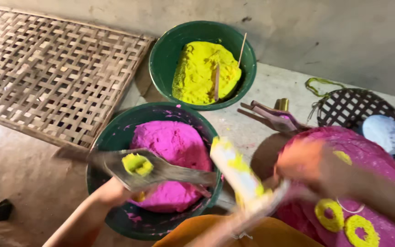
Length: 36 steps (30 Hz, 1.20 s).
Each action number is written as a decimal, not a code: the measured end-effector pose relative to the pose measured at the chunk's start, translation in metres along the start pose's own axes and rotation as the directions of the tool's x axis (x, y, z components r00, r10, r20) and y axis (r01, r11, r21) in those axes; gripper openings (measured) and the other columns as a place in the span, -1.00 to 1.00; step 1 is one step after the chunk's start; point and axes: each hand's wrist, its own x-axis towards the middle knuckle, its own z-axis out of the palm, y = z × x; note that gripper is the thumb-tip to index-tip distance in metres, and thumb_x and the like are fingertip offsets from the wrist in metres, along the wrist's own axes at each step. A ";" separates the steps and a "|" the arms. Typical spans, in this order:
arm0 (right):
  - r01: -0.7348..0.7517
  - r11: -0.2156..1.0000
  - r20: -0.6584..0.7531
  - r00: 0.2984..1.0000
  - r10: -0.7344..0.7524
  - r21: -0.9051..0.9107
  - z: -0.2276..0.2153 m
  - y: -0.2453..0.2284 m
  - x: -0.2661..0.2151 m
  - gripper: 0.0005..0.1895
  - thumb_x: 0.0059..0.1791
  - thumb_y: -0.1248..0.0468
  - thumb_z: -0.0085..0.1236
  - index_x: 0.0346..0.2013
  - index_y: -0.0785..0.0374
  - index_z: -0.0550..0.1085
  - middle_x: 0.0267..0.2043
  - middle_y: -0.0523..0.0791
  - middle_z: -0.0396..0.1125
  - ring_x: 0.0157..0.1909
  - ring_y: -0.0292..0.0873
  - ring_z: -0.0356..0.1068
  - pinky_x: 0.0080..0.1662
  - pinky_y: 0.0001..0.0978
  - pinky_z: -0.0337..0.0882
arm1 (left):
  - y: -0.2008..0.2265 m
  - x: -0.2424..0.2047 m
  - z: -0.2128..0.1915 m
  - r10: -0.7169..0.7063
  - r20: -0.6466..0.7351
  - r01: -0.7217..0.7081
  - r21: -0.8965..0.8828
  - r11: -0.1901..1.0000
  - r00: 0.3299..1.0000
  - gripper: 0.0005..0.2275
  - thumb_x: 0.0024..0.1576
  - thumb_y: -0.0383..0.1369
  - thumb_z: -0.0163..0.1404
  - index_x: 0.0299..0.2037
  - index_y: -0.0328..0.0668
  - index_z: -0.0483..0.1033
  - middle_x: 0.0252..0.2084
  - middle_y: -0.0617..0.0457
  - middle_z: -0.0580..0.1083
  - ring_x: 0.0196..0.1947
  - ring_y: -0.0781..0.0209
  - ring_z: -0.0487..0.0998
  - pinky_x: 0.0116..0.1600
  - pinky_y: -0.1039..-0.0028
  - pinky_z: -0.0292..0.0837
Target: The person uses wooden molds and extruders to shape pink and yellow dough into decorative flower patterns on flat circular bases.
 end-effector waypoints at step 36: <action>-0.384 0.749 0.244 0.781 0.575 -0.540 0.218 0.377 0.228 -0.81 -0.07 0.35 0.04 -0.32 0.20 0.62 -0.19 0.07 0.51 -0.12 0.13 0.53 -0.11 -0.05 0.52 | -0.287 0.310 -0.055 -0.318 -0.902 -0.294 -0.401 0.868 0.292 -0.84 0.14 -0.41 0.12 -0.15 -0.32 0.50 -0.29 0.04 0.53 -0.31 0.26 0.54 -0.23 0.41 0.46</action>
